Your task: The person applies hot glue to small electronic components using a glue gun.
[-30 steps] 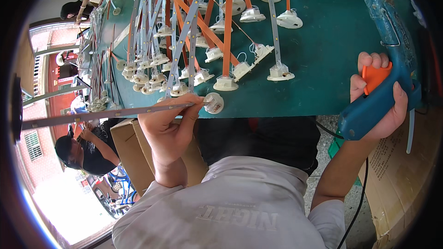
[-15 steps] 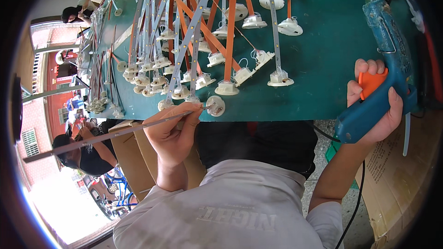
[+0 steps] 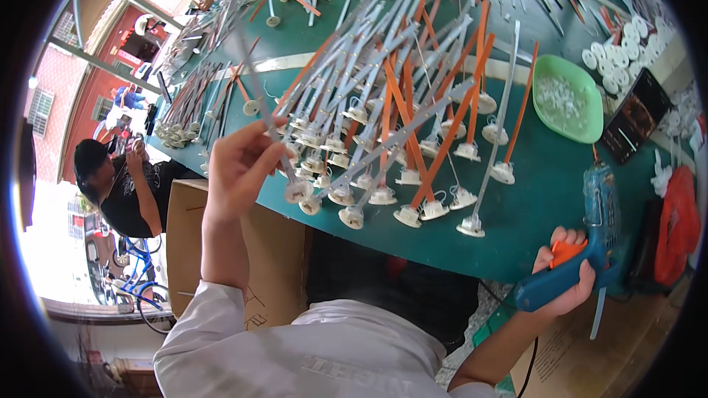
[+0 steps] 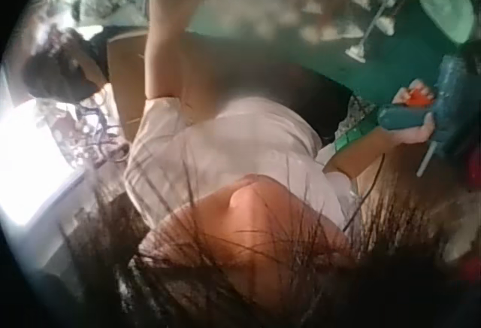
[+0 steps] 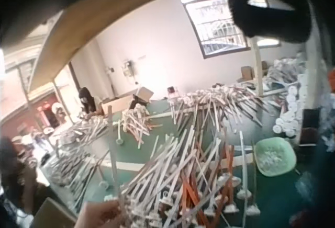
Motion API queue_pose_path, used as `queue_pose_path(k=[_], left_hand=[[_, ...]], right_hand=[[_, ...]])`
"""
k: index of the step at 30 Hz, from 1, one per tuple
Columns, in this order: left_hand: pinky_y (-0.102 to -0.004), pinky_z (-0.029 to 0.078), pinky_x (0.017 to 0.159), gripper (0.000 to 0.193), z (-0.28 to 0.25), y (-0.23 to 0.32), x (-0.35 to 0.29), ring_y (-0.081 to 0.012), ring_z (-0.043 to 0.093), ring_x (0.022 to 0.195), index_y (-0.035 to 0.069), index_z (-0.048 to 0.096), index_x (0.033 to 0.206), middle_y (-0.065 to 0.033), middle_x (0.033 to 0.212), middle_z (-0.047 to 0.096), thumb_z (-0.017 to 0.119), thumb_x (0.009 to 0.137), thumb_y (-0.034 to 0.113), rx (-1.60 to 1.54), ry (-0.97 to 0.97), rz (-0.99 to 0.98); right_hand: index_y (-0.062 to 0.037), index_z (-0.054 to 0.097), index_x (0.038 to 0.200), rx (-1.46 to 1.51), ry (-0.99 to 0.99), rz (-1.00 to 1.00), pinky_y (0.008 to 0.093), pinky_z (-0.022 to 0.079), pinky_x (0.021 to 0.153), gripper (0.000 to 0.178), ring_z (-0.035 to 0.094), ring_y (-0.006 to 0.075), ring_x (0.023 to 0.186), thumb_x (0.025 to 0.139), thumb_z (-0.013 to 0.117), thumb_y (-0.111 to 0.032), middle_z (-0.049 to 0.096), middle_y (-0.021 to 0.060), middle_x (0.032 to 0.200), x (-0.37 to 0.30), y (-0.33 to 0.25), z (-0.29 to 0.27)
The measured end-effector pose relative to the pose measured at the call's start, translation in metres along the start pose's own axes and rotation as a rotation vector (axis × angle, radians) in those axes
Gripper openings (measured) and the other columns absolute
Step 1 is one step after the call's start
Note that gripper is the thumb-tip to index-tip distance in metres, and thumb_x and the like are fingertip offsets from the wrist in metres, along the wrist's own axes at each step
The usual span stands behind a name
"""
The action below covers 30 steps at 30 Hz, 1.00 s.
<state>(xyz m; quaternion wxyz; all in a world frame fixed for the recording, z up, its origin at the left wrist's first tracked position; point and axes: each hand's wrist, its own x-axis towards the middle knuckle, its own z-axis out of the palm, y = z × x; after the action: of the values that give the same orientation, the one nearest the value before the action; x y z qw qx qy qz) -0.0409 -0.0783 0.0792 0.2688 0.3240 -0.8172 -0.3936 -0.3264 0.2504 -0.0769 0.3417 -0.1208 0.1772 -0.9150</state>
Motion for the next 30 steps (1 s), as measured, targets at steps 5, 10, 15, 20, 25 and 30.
queue_pose_path(k=[5,10,15,20,25,30], left_hand=[[-0.0326,0.052,0.062,0.022,-0.024,-0.038,0.063,-0.0215,0.068,0.061,-0.004,0.070,0.103,-0.0162,0.069,0.069,0.067,0.086,0.010,0.473,-0.057,0.020],[-0.0372,0.054,0.065,0.017,-0.016,-0.053,0.086,-0.0323,0.068,0.064,-0.001,0.073,0.093,-0.0193,0.073,0.069,0.068,0.082,0.010,0.440,-0.075,0.074],[-0.0371,0.055,0.068,0.016,-0.021,-0.063,0.090,-0.0324,0.070,0.069,-0.002,0.073,0.090,-0.0186,0.076,0.071,0.069,0.080,0.011,0.445,-0.087,0.086],[-0.0375,0.055,0.068,0.015,-0.036,-0.060,0.083,-0.0328,0.070,0.069,-0.001,0.072,0.087,-0.0174,0.076,0.071,0.069,0.081,0.012,0.470,-0.028,0.139],[-0.0397,0.055,0.071,0.015,-0.099,-0.098,0.066,-0.0341,0.069,0.074,0.003,0.073,0.087,-0.0152,0.080,0.072,0.068,0.082,0.016,0.543,0.209,0.001],[-0.0400,0.056,0.076,0.018,-0.199,-0.197,0.039,-0.0350,0.069,0.078,0.005,0.076,0.089,-0.0156,0.084,0.072,0.069,0.077,0.017,0.956,0.424,-0.242]], right_hand=[[-0.0003,0.042,0.115,0.016,0.021,0.006,0.0344,0.050,0.077,0.033,0.042,0.0234,0.113,0.090,0.055,-0.017,0.043,0.0106,0.112,0.002,0.004,0.000],[-0.0013,0.042,0.114,-0.003,0.022,0.003,0.0342,0.050,0.077,0.033,0.043,0.0230,0.112,0.089,0.055,-0.018,0.044,0.0104,0.112,0.001,0.002,0.002],[-0.0027,0.041,0.114,0.010,0.028,0.047,0.0341,0.051,0.077,0.034,0.043,0.0219,0.111,0.089,0.056,-0.018,0.044,0.0097,0.110,0.007,0.005,0.007],[-0.0033,0.040,0.115,-0.004,0.081,0.037,0.0334,0.051,0.077,0.031,0.043,0.0204,0.111,0.090,0.054,-0.014,0.042,0.0097,0.109,0.004,0.000,0.010],[-0.0123,0.051,0.101,0.037,0.113,0.174,0.0336,0.035,0.081,0.014,0.043,0.0145,0.099,0.088,0.046,-0.011,0.049,0.0012,0.101,0.010,-0.001,0.034],[-0.0107,0.055,0.106,0.171,0.036,0.238,0.0337,0.036,0.083,0.021,0.046,0.0170,0.099,0.085,0.051,-0.010,0.052,0.0018,0.106,0.015,-0.004,0.007]])
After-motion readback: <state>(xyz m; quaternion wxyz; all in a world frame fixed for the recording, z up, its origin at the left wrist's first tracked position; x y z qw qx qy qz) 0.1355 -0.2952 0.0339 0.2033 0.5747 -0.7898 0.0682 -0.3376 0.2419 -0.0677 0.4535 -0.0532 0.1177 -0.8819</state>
